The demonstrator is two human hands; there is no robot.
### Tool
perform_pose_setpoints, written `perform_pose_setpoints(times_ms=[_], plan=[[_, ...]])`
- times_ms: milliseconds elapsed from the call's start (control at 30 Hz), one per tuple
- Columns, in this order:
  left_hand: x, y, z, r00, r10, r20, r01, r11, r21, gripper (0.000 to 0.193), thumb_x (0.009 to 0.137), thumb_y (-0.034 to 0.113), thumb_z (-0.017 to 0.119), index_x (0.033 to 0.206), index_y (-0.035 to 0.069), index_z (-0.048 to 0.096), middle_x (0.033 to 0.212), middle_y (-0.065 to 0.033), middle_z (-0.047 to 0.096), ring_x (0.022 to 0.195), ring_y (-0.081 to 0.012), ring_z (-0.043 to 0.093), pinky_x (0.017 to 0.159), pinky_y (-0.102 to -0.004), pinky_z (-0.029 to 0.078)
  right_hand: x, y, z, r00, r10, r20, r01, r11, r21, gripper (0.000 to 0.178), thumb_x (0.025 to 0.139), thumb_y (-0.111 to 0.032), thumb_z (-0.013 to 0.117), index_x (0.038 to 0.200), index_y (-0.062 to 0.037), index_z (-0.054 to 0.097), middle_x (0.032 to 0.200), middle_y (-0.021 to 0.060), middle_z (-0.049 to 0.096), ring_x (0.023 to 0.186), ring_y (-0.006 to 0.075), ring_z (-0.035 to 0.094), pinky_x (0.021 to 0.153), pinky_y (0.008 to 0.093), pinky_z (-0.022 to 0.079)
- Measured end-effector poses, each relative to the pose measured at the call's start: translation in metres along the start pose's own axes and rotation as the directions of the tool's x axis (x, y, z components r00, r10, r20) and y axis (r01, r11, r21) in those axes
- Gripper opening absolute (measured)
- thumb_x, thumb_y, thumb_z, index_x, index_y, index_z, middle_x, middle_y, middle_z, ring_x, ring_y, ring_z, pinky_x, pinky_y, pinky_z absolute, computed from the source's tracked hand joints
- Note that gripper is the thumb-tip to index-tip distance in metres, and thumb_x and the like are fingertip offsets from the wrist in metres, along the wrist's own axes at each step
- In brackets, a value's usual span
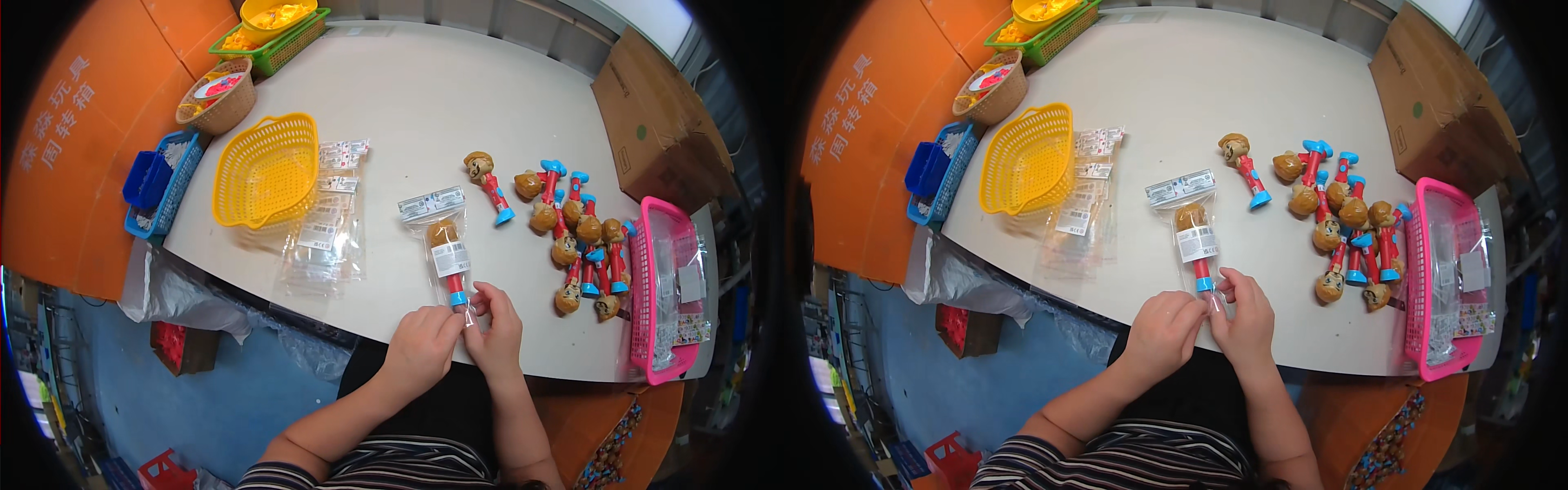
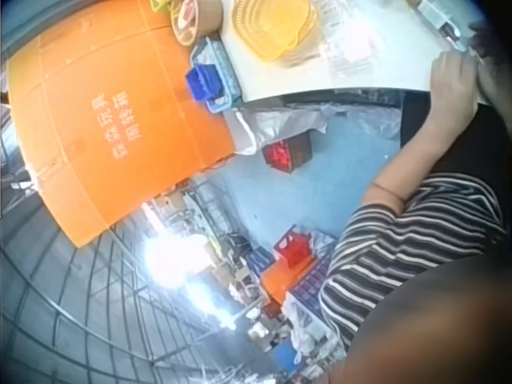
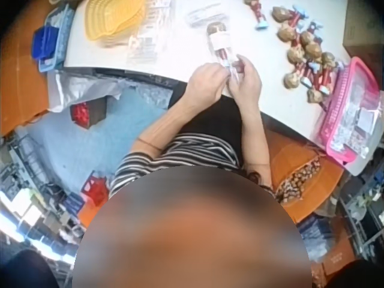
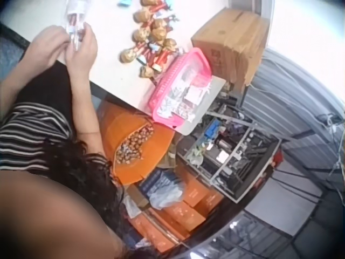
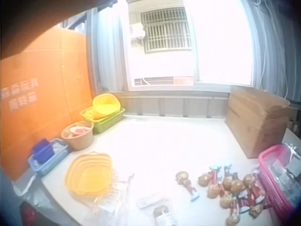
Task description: Assembling toy doll heads into capsules and packaging them into plastic bags.
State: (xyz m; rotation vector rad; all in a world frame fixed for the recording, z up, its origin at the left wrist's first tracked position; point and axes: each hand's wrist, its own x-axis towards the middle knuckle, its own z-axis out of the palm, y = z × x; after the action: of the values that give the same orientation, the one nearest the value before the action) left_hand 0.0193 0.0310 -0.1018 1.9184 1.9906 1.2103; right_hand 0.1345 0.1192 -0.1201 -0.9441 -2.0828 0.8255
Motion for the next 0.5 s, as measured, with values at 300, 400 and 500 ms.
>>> perform_pose_setpoints(times_ms=[300,400,500], plan=[[-0.002,-0.001,-0.007,0.997,-0.079,-0.002,0.079,0.997,0.021,0.028,0.074,0.009,0.073,0.098,0.003,0.061,0.097,-0.0138,0.057,0.089,-0.0318,0.058,0.078,-0.0396,0.047,-0.001,-0.003,-0.005,1.0,-0.011,0.017,0.012,0.998,-0.062,0.021,0.077,-0.004,0.073,0.095,-0.0008,0.062,0.083,0.0109,0.062,0.068,0.0218,0.062,0.061,0.0308,0.05],[0.005,-0.001,-0.011,0.997,-0.079,-0.026,0.08,0.997,0.014,0.037,0.073,0.013,0.075,0.105,0.003,0.06,0.109,-0.0143,0.056,0.102,-0.0318,0.057,0.085,-0.0409,0.046,-0.004,-0.008,-0.014,0.994,0.109,0.021,-0.109,0.994,0.012,0.022,0.078,-0.003,0.071,0.098,0.0008,0.062,0.085,0.0117,0.063,0.07,0.0202,0.064,0.063,0.029,0.052],[0.007,-0.004,-0.011,0.999,-0.026,-0.034,0.027,1.0,0.007,0.037,0.071,0.013,0.077,0.103,0.004,0.063,0.109,-0.0147,0.058,0.1,-0.0332,0.058,0.085,-0.0407,0.047,-0.008,-0.011,-0.025,0.955,0.284,0.086,-0.294,0.947,0.129,0.026,0.082,-0.001,0.07,0.105,0.0031,0.061,0.089,0.0109,0.065,0.074,0.0151,0.064,0.067,0.0247,0.053]])
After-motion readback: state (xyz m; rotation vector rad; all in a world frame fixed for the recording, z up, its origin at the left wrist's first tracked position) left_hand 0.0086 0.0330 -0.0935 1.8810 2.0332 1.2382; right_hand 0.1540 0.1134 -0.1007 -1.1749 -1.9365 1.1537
